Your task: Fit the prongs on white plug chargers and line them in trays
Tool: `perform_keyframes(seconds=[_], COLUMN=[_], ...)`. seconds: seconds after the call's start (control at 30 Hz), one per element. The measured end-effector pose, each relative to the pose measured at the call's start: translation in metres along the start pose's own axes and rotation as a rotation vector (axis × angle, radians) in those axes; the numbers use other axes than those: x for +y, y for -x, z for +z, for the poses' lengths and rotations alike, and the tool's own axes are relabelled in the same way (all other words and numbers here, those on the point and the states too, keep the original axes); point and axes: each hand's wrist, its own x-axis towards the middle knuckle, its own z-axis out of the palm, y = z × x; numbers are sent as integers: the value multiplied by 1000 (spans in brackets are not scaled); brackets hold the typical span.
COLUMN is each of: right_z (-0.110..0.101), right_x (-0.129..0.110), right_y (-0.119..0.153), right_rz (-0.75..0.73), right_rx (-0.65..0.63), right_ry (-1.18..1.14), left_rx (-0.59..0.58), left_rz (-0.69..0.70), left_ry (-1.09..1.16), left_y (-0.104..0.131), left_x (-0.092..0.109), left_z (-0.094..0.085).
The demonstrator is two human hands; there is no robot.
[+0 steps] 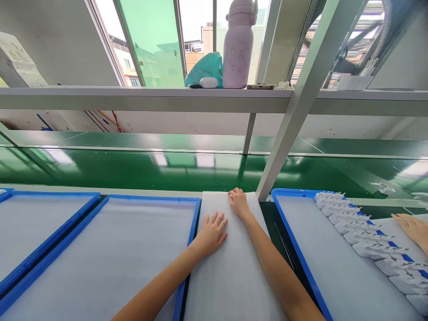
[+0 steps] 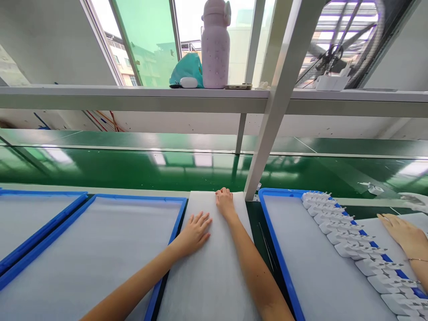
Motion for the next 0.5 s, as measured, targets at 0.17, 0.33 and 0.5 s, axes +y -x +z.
perform_keyframes(seconds=[0.17,0.33,0.5], right_z=[-1,-2,-1], right_x=[-1,0,-4], right_y=[1,2,6], right_rz=[-32,-43,-36], right_rx=[-14,-13,-32], right_ry=[8,22,47], left_rx=[16,22,37], left_rz=[1,2,-1], left_ry=[9,11,27], left_y=[0,1,3], left_x=[-1,-1,0], left_z=[3,8,11])
